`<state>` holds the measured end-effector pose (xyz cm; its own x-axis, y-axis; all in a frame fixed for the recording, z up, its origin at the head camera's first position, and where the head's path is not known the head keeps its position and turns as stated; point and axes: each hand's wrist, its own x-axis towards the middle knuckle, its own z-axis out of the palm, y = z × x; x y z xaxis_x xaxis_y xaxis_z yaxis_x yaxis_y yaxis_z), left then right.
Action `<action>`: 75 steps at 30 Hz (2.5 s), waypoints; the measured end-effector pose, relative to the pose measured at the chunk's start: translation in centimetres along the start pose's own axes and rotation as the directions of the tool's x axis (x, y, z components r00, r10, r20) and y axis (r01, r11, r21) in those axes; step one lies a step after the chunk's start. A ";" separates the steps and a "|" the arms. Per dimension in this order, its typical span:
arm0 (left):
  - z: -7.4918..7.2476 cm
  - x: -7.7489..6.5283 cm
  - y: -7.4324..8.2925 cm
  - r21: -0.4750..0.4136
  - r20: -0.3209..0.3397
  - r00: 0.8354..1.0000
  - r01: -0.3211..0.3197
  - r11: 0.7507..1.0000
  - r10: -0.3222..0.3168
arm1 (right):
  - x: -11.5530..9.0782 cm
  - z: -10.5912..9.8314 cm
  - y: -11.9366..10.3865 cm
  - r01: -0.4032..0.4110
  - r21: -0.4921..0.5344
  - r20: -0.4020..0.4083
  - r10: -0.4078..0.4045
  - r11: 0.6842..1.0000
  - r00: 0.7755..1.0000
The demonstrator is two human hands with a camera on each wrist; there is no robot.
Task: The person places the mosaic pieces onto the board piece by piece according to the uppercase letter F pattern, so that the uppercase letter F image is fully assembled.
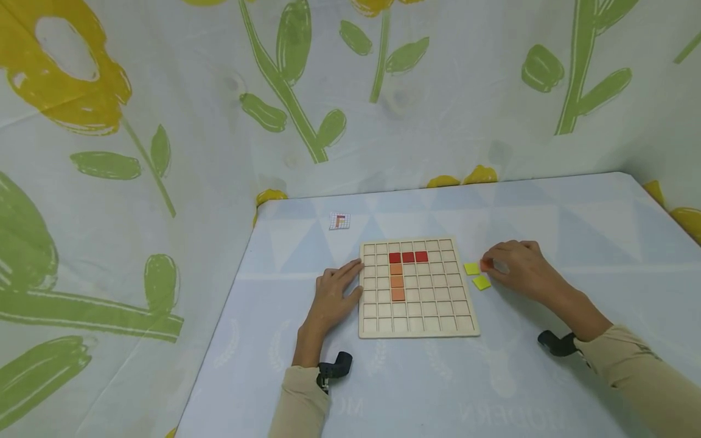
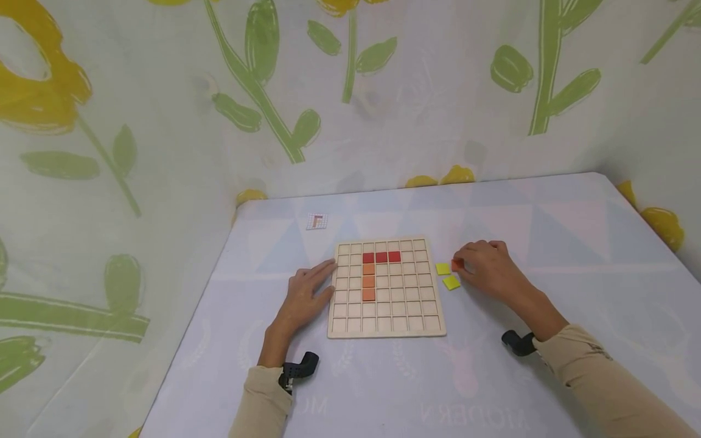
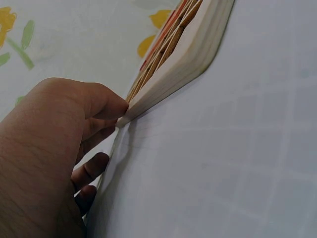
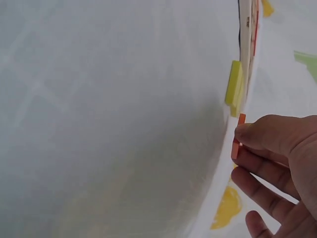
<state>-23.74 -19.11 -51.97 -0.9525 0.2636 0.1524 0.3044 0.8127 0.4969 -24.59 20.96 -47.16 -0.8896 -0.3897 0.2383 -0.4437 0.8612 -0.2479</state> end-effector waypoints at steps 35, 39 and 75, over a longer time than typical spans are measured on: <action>0.2 0.1 -0.3 -0.003 -0.001 1.000 -0.014 1.000 0.014 | -0.4 0.2 -6.6 0.228 0.110 -0.072 -0.221 0.967 0.973; 0.1 0.0 -0.2 -0.010 -0.010 1.000 -0.027 1.000 0.027 | -0.4 0.6 -7.2 0.220 0.127 -0.047 -0.216 0.967 0.975; -0.1 0.0 0.0 0.005 -0.010 0.999 -0.030 1.000 0.030 | 0.7 4.1 -12.4 0.407 0.173 -0.090 -0.397 0.897 0.913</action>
<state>-23.76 -19.19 -51.86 -0.9429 0.2828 0.1763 0.3332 0.8067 0.4881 -20.18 8.69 -47.81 -0.6267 -0.6687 0.4002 -0.7787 0.5574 -0.2879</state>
